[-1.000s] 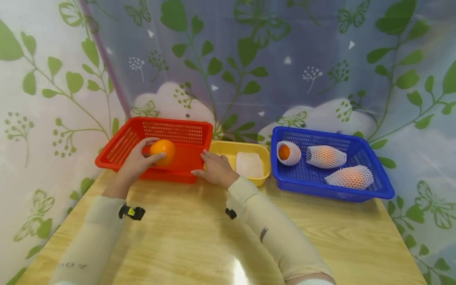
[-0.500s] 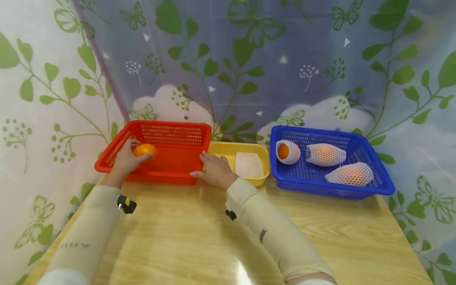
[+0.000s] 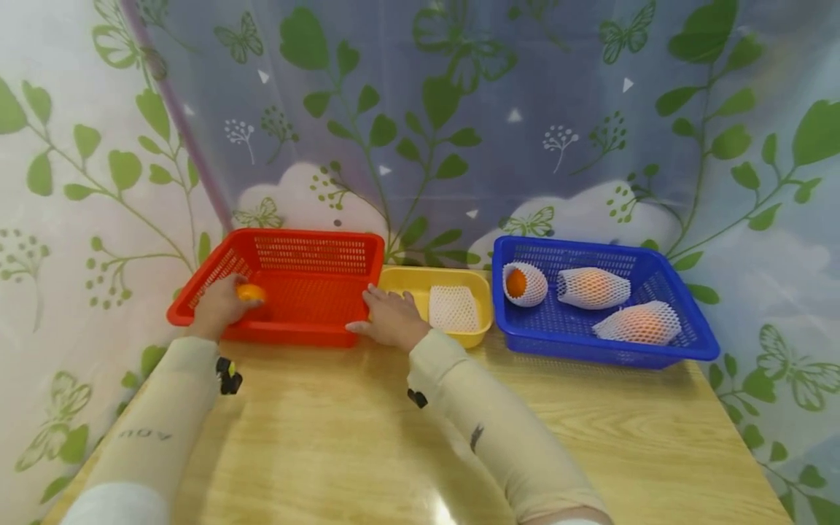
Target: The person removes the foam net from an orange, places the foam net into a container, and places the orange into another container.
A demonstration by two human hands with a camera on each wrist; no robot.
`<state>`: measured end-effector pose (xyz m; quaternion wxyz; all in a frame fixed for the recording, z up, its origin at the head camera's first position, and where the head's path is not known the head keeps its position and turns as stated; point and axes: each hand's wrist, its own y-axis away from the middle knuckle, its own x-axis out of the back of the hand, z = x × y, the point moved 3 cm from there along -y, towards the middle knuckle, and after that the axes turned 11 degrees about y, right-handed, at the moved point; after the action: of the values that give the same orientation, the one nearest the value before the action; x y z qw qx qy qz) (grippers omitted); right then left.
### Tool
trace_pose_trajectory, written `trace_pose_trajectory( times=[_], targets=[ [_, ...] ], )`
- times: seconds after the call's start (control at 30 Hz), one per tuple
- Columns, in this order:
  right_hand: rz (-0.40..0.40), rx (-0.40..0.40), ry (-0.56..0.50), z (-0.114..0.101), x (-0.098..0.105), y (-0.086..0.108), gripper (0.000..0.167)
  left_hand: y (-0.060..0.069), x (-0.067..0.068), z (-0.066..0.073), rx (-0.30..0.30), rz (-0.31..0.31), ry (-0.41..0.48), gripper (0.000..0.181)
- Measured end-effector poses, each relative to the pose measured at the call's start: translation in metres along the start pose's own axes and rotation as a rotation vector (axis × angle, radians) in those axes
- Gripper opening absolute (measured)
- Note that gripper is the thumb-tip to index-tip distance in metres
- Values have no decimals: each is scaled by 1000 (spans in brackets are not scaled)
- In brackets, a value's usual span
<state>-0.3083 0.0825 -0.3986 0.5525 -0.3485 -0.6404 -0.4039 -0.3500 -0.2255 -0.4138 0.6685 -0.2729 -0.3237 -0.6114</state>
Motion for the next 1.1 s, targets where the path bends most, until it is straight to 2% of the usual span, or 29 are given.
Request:
trace_pose_trajectory(
  times=[0.27, 0.43, 0.6, 0.9, 1.1],
  targets=[
    [-45, -18, -8, -8, 1, 2, 82, 9, -1, -3, 57, -33, -68, 60],
    [-49, -30, -5, -6, 3, 3, 82, 5, -1, -1, 72, -36, -127, 59],
    [-51, -33, 3, -5, 5, 4, 81, 0, -4, 1, 77, -66, -177, 61],
    [-56, -27, 30, -5, 5, 4, 82, -1, -9, -3, 95, -96, -171, 72],
    [-67, -28, 25, -6, 5, 6, 81, 0, -10, -4, 92, -81, -164, 71]
  ],
)
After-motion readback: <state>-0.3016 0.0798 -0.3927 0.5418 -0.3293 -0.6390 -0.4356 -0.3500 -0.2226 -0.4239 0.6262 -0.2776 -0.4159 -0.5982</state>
